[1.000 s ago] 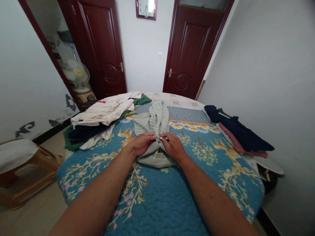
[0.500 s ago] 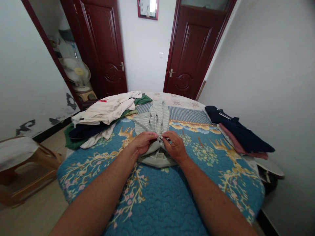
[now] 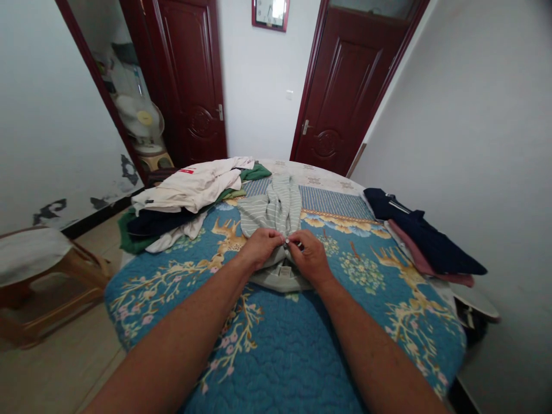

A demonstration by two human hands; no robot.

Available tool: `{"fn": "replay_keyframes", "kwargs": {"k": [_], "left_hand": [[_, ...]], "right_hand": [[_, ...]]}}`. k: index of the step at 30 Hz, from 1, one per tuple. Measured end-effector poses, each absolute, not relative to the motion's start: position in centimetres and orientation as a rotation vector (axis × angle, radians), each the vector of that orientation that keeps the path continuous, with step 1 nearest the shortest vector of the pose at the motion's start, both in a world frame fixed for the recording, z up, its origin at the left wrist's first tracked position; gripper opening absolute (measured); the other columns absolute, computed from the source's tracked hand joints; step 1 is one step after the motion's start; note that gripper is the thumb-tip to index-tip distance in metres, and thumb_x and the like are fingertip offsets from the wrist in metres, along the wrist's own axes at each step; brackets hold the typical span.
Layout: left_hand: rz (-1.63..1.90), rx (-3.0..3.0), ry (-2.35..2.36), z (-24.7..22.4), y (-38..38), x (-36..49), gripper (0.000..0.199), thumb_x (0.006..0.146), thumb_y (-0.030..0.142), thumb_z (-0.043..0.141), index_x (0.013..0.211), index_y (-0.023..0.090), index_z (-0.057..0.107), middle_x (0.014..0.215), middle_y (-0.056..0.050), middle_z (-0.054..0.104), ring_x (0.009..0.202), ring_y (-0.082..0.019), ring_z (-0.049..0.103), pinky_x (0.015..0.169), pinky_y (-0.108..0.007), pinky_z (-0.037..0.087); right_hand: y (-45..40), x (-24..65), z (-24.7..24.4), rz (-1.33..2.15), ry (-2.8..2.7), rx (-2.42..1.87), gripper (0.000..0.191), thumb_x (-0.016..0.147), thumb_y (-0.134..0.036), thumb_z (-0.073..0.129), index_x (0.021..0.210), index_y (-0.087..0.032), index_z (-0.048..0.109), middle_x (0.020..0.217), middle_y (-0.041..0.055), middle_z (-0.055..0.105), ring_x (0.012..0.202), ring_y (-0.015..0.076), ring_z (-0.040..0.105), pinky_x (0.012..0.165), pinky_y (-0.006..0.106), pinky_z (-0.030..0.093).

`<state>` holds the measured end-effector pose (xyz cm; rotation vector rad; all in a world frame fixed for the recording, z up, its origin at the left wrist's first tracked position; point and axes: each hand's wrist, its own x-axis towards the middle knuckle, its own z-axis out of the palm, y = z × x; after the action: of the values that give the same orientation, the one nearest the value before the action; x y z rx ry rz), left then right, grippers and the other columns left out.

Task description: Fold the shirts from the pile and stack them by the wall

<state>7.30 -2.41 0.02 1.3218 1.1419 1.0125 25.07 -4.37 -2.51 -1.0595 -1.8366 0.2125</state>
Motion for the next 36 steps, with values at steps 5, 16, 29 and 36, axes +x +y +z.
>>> {"fn": "replay_keyframes", "kwargs": {"k": [5, 16, 29, 36], "left_hand": [[1.006, 1.441, 1.131, 0.0, -2.5, 7.4, 0.024, 0.073, 0.041, 0.076, 0.070, 0.017, 0.072, 0.063, 0.002, 0.060, 0.063, -0.014, 0.049, 0.060, -0.027, 0.035], [1.094, 1.779, 1.237, -0.8, -2.0, 7.7, 0.011, 0.074, 0.028, 0.079, 0.078, 0.019, 0.075, 0.082, -0.004, 0.073, 0.084, -0.023, 0.063, 0.079, -0.032, 0.045], [0.946, 2.098, 0.942, -1.4, -1.2, 5.8, 0.007, 0.079, 0.022, 0.075, 0.084, 0.022, 0.071, 0.089, -0.003, 0.068, 0.084, -0.020, 0.059, 0.079, -0.029, 0.044], [0.870, 2.154, 1.054, -1.4, -1.5, 5.5, 0.007, 0.084, 0.026, 0.072, 0.089, 0.021, 0.073, 0.082, -0.002, 0.070, 0.077, -0.019, 0.061, 0.072, -0.029, 0.042]], "right_hand": [[-4.4, 25.2, -2.5, 0.261, -1.789, -1.154, 0.008, 0.093, -0.023, 0.064, 0.089, -0.023, 0.071, 0.088, 0.0031, 0.069, 0.080, 0.0186, 0.065, 0.077, 0.031, 0.052], [-4.0, 25.1, -3.0, 0.264, -1.746, -1.224, 0.005, 0.086, -0.021, 0.064, 0.083, -0.023, 0.068, 0.084, 0.0025, 0.068, 0.079, 0.0190, 0.063, 0.076, 0.031, 0.049], [-3.9, 25.4, -3.6, 0.524, -1.835, -1.190, 0.047, 0.085, -0.022, 0.068, 0.131, -0.024, 0.071, 0.084, -0.0019, 0.073, 0.073, 0.0171, 0.066, 0.077, 0.031, 0.053], [-3.8, 25.4, -4.3, 0.470, -1.867, -1.259, 0.010, 0.087, -0.024, 0.067, 0.095, -0.024, 0.073, 0.080, 0.0000, 0.072, 0.073, 0.0195, 0.066, 0.071, 0.031, 0.048]]}}
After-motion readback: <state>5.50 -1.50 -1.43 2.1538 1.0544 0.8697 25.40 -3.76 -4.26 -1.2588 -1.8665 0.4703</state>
